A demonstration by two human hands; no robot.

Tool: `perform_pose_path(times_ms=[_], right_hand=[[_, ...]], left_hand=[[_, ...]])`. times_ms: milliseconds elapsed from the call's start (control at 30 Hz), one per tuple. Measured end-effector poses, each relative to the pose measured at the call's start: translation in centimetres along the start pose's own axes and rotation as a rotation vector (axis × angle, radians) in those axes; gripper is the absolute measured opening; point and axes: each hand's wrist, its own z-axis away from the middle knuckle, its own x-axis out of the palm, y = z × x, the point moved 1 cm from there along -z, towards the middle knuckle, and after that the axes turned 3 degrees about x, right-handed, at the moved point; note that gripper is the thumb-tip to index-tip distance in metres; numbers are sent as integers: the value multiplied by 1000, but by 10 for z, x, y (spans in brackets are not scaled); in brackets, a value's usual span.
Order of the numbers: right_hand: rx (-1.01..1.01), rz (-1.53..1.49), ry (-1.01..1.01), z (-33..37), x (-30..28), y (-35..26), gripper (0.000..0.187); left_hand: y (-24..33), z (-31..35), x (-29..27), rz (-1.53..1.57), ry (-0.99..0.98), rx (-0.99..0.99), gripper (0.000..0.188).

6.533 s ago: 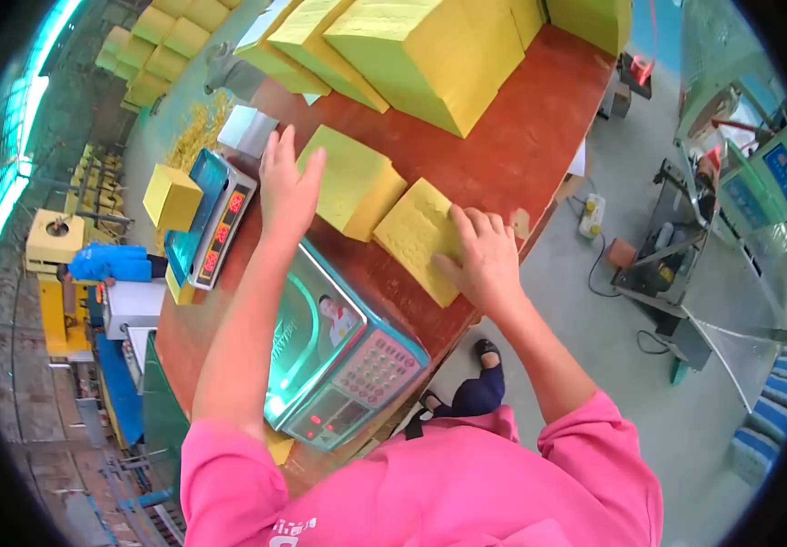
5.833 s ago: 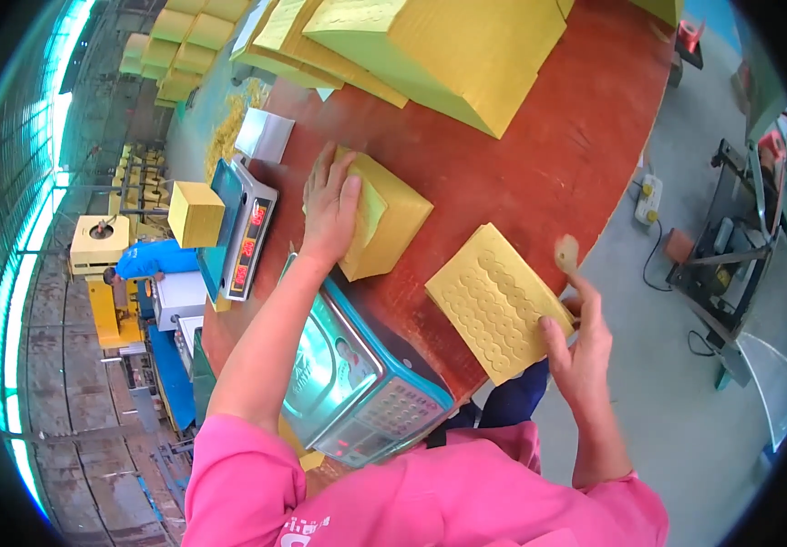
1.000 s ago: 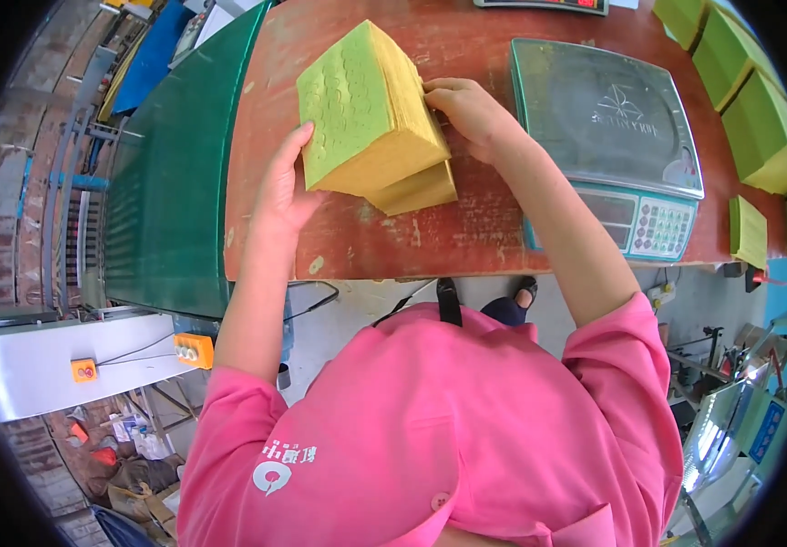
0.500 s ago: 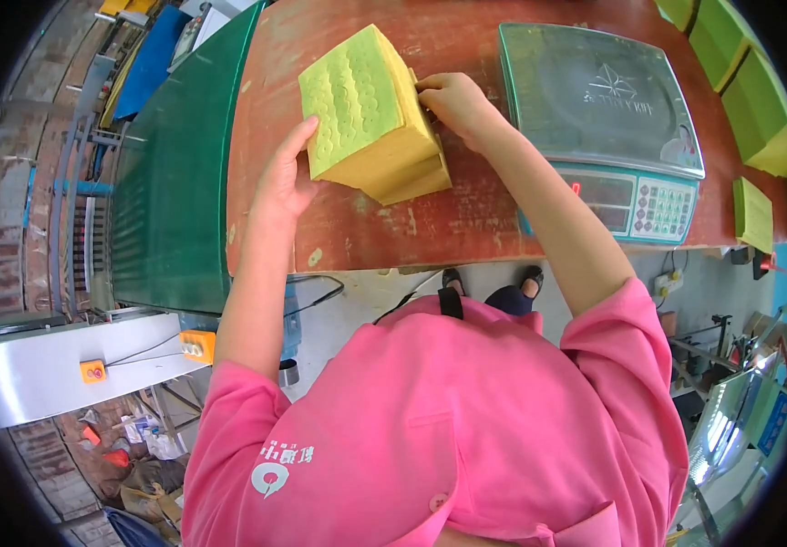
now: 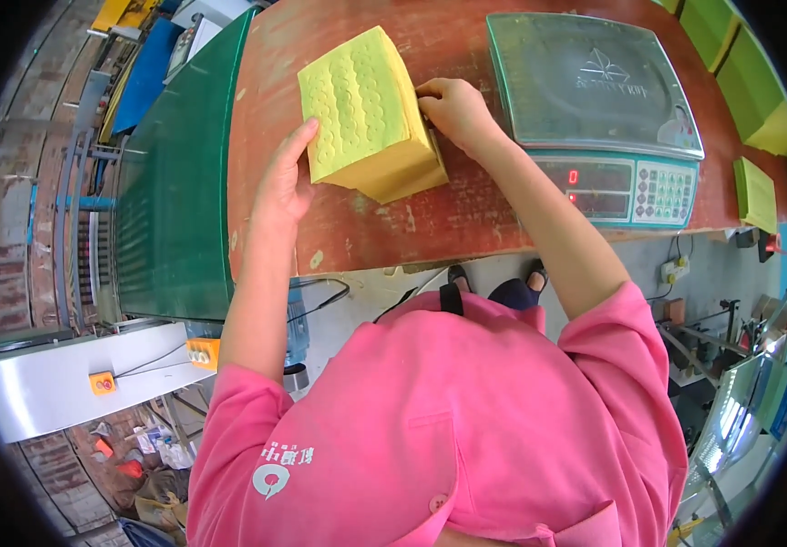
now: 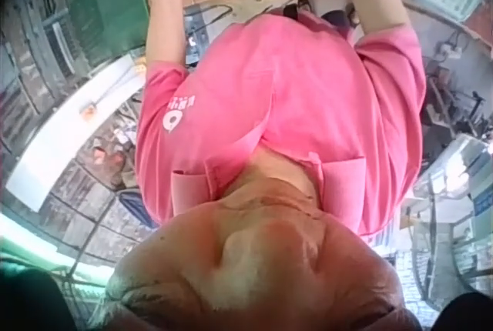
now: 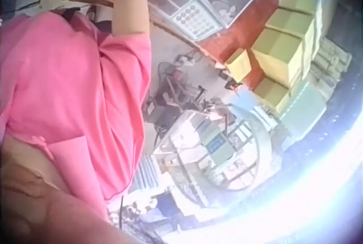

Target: The recorder weighs stacks of yellow textured paper on a digital scale and organizes them on a work table in a paper mill.

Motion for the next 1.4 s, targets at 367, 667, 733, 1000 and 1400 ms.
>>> perform_pose_path(times_ms=[367, 667, 733, 1000, 1400], right_hand=[[-8, -639, 64, -33, 51, 44, 49], [-135, -407, 54, 61, 47, 48, 46], [-71, -376, 56, 113, 35, 39, 46], [696, -1017, -82, 251, 36, 72, 37], [-46, -108, 69, 211, 10, -8, 43]], left_hand=[[4, -1, 3, -65, 15, -83, 52], [-9, 51, -35, -104, -72, -202, 49], [-10, 75, -34, -105, -144, -201, 51], [-4, 78, -20, -176, -302, -270, 59], [-75, 69, -112, 654, -354, -181, 44]])
